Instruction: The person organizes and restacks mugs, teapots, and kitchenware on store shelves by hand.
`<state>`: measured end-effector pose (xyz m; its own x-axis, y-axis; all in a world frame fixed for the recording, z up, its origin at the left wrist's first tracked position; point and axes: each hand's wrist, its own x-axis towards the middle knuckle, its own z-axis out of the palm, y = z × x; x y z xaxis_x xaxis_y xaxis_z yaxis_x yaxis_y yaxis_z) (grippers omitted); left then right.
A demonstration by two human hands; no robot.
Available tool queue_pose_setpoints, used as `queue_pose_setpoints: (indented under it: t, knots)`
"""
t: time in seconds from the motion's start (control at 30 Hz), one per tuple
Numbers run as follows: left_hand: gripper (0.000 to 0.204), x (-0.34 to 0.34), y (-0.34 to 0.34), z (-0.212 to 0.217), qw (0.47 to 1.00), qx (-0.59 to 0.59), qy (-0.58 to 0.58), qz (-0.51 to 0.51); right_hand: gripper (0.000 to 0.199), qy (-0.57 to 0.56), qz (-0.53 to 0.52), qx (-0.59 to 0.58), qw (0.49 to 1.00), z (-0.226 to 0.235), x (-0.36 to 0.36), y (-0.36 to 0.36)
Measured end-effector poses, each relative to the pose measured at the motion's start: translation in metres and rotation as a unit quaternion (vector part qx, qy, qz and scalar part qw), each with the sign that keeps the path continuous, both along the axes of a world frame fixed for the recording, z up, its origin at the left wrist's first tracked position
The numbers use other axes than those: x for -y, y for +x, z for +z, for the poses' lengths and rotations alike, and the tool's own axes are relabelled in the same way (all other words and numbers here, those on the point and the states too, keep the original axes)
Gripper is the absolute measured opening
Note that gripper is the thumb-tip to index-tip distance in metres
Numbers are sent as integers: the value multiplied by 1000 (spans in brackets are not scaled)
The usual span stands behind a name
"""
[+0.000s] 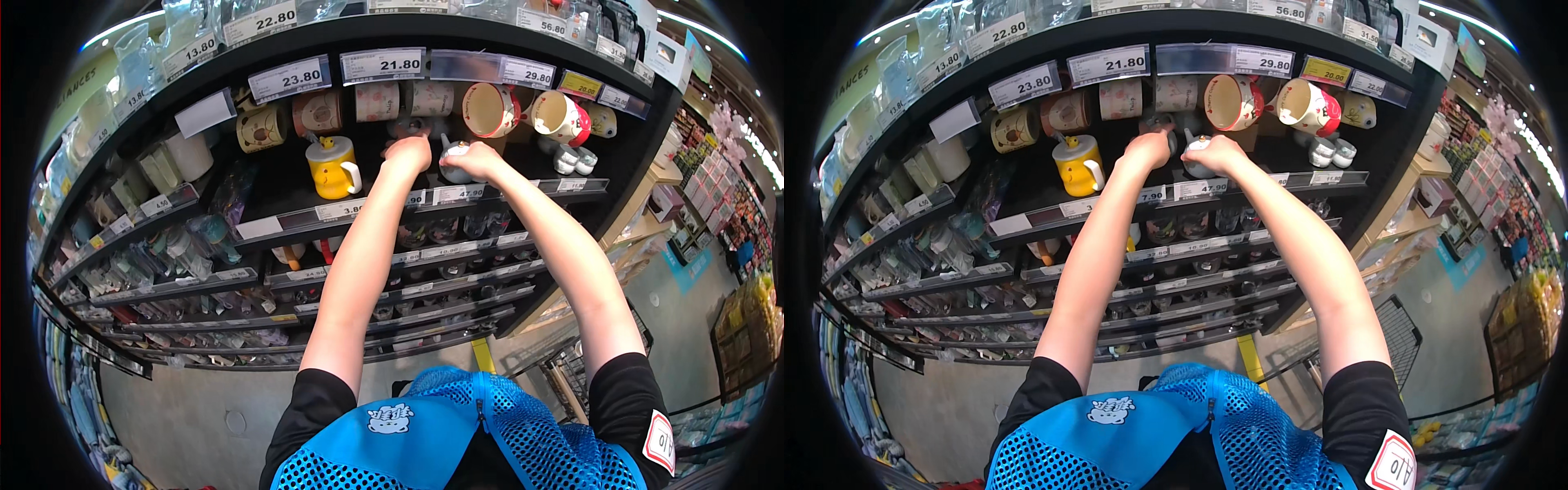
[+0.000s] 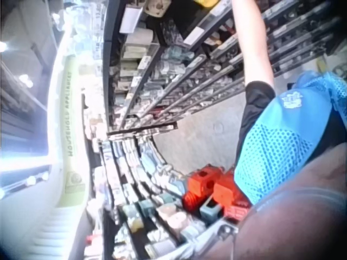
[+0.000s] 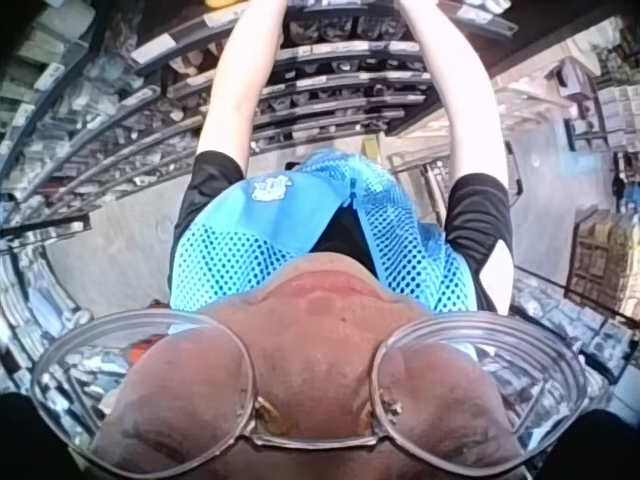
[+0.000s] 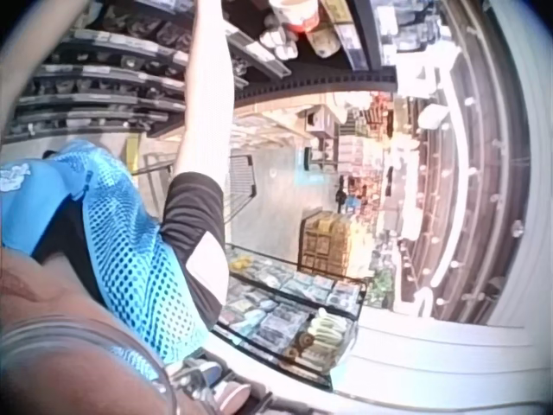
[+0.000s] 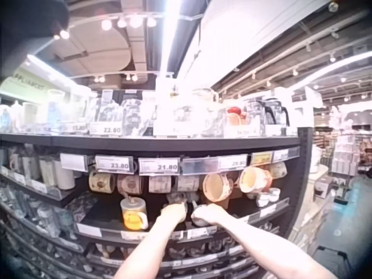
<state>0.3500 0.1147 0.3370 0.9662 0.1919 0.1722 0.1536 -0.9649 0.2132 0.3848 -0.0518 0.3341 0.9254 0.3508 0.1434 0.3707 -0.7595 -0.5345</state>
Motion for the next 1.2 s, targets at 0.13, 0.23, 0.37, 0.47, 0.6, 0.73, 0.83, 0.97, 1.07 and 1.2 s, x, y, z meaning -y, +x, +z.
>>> queue_pose_setpoints:
  t: [0.13, 0.23, 0.37, 0.47, 0.6, 0.73, 0.83, 0.97, 1.07, 1.2]
  knots:
    - [64, 5, 22, -2, 999, -41, 30, 18, 76, -31, -30, -25, 999, -2, 0, 11]
    - [57, 1, 28, -3, 1000, -28, -14, 6, 77, -94, -71, -33, 992, -2, -5, 21]
    - [65, -15, 42, -10, 995, -31, -87, -39, 75, -103, -69, -79, 989, -7, -16, 39]
    - [46, -15, 34, -13, 994, 26, -86, -54, 76, -76, -35, -94, 992, -9, -16, 48]
    - [30, -18, 23, -1, 988, 31, -116, -95, 78, -62, -8, -83, 995, -14, -20, 61]
    - [29, -28, 18, -4, 990, 4, -90, -109, 86, -39, 14, -85, 995, -15, -29, 66]
    - [32, -23, 3, -5, 990, 55, -62, -110, 91, -52, -17, -97, 994, -13, -28, 68]
    - [38, -21, -6, 4, 994, 16, -42, -98, 94, -42, -56, -44, 997, -9, -29, 57]
    - [40, -33, -15, -2, 994, 28, -48, -92, 93, 7, 6, -84, 996, 1, -19, 27]
    - [44, -32, -21, 6, 994, 16, -47, -92, 80, -77, -16, -23, 997, 7, 1, 8]
